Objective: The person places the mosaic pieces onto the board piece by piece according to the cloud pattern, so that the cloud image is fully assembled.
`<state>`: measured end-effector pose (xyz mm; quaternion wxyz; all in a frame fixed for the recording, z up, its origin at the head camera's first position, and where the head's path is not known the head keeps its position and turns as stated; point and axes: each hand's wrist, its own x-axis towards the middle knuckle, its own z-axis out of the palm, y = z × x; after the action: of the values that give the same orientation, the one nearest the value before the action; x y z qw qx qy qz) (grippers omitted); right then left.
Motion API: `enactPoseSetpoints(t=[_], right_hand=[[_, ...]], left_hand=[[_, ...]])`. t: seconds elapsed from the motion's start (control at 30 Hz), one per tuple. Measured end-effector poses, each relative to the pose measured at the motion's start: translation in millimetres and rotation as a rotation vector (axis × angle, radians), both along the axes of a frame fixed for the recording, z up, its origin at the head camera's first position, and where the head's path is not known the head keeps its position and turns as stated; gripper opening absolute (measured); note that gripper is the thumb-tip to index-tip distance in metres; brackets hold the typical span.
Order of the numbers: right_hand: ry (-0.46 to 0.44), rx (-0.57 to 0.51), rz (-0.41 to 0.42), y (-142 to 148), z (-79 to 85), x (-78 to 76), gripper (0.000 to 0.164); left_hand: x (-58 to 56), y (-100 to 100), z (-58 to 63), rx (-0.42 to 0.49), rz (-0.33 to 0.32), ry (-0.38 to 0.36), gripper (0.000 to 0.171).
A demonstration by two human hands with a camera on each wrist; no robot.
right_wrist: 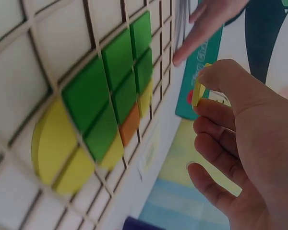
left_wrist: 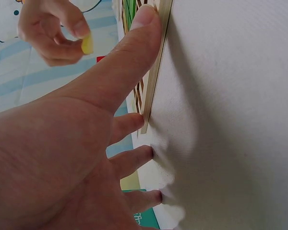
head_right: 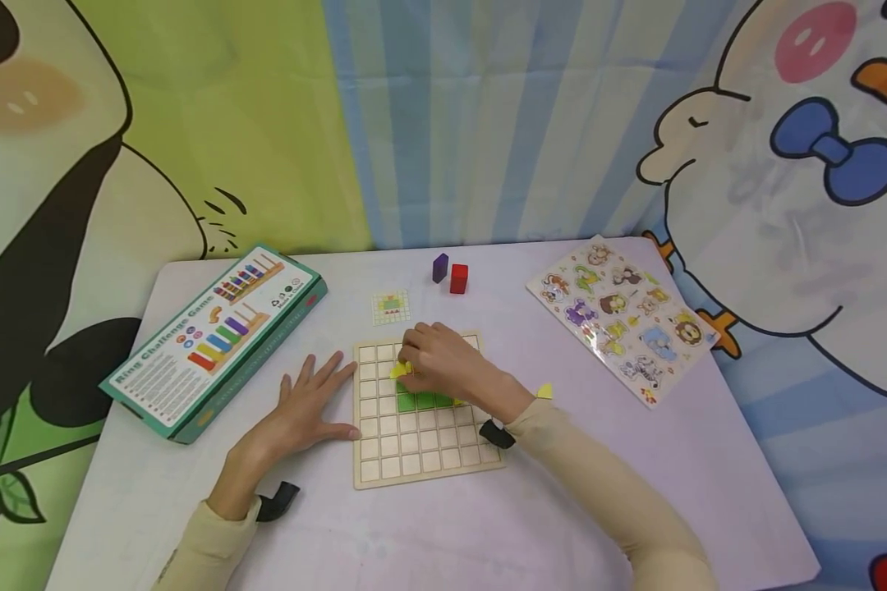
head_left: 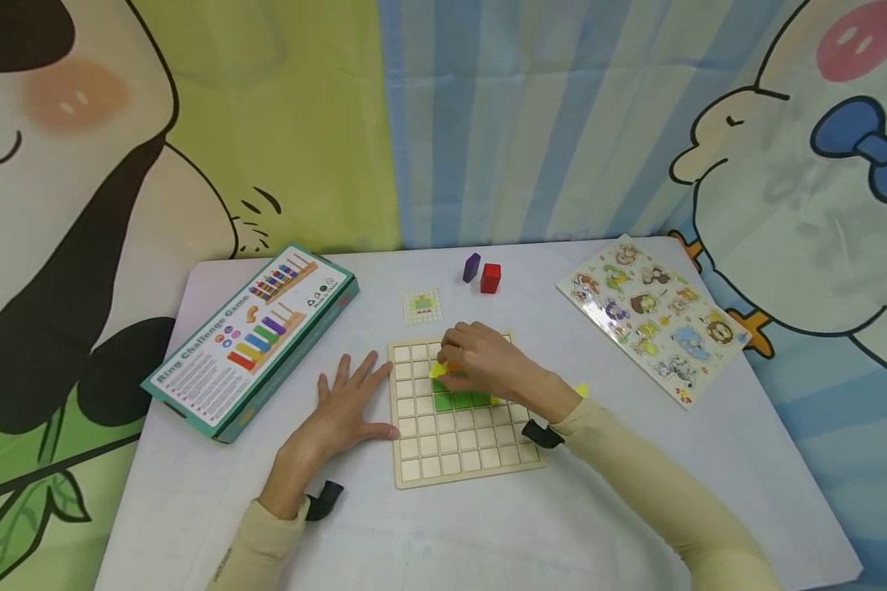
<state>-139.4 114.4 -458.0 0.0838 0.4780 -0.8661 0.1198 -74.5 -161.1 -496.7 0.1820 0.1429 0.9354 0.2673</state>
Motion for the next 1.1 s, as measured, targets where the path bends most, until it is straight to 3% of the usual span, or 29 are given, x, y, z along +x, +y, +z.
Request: enactPoseSetpoints(t=[0.4, 0.9, 1.1], right_hand=[[-0.109, 0.115, -0.011, -24, -21.8, 5.9, 0.025], [-0.156, 0.163, -0.047, -25, -19.5, 9.9, 0.025], [-0.143, 0.135, -0.035, -20, -17.1, 9.6, 0.024]], left_hand=[[0.8, 1, 3.3, 0.003, -0.004, 0.015, 0.109], [1.3, 1, 3.4, 0.016, 0.002, 0.014, 0.109], [0.2, 0, 2.4, 0.014, 0.001, 0.008, 0.110]])
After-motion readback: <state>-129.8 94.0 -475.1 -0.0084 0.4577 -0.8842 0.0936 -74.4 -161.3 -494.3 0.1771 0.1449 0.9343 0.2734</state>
